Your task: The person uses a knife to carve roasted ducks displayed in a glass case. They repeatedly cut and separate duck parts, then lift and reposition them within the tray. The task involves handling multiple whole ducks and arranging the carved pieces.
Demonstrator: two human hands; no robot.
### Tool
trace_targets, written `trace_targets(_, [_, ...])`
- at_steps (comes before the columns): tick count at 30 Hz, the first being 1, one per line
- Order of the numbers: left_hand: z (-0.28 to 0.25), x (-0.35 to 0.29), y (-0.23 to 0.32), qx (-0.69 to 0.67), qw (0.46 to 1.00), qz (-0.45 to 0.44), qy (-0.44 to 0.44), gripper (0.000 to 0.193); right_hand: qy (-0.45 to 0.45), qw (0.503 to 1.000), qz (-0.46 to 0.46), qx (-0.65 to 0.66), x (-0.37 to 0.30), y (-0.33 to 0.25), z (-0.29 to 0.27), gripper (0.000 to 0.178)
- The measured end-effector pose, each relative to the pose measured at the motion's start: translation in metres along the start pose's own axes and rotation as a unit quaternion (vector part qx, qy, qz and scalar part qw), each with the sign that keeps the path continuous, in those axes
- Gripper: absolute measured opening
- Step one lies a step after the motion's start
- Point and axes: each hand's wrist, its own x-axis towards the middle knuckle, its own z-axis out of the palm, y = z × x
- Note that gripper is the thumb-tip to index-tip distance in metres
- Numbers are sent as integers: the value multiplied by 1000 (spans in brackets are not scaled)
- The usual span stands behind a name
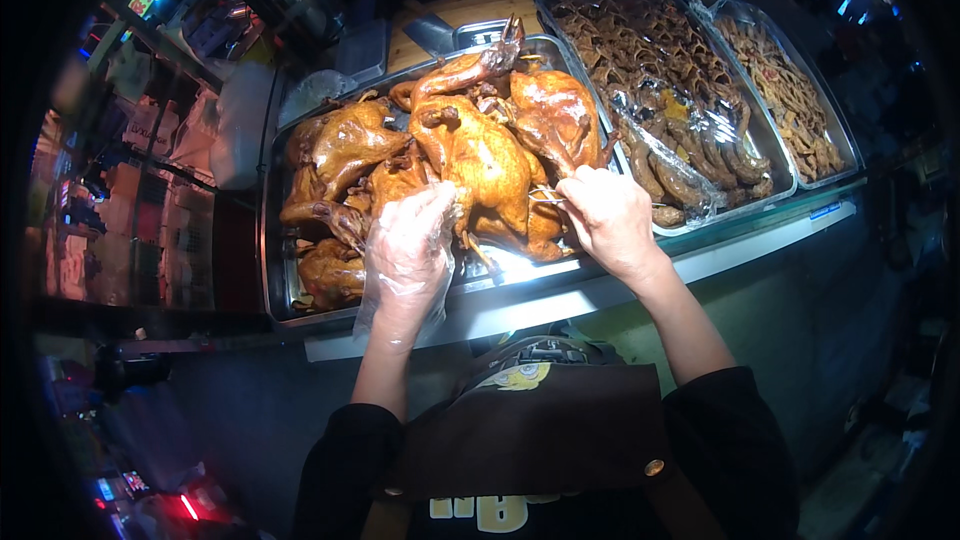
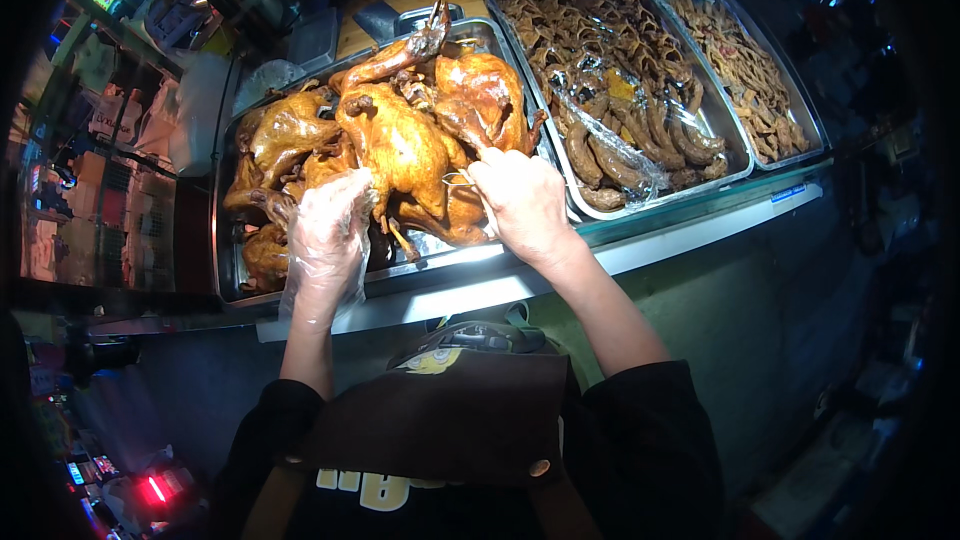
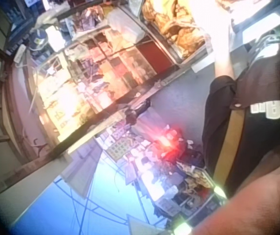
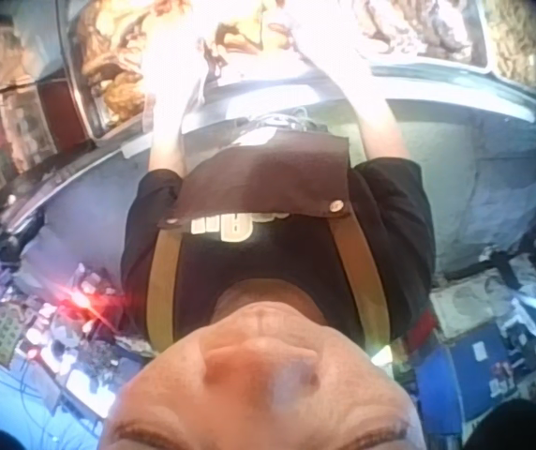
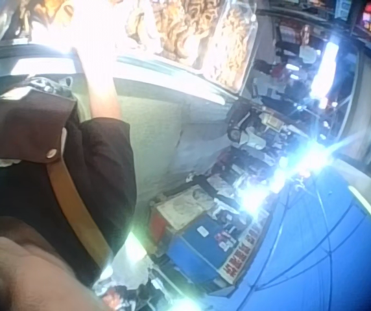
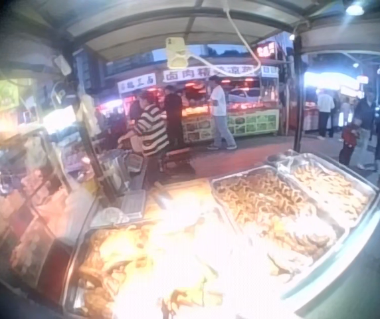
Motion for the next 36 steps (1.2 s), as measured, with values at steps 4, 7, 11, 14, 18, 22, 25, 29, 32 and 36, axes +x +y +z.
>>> trace_targets(4, [0,0,-1,2,1000,-1,-6,47,-7,1000,-2,-3,2,-1,3,15])
trace_targets(7, [-1,1,-1,1,1000,-4,-6,46,-7,1000,-7,-8,2,-1,5,15])
trace_targets(11, [-2,1,0,-5,1000,-6,0,45,-8,1000,-8,-12,2,-3,4,16])
trace_targets(14, [-1,1,0,-3,1000,-9,-3,44,-8,1000,-9,-6,2,-2,6,17])
trace_targets(18, [-1,2,1,0,1000,-6,-4,42,-9,1000,-2,-8,2,-4,6,17])
trace_targets(22, [1,2,-2,0,1000,1,4,44,23,998,36,35,2,-4,2,15])
trace_targets(25, [1,2,-2,-1,1000,-2,3,44,24,992,77,97,0,-2,0,13])
trace_targets(29, [1,3,-3,-4,1000,0,7,44,-5,985,101,138,0,0,-2,12])
trace_targets(32, [1,3,-2,-3,1000,0,3,43,-12,985,100,141,0,0,-1,12])
trace_targets(36, [0,3,-2,-3,1000,-3,1,43,-13,985,99,142,1,-1,0,12])
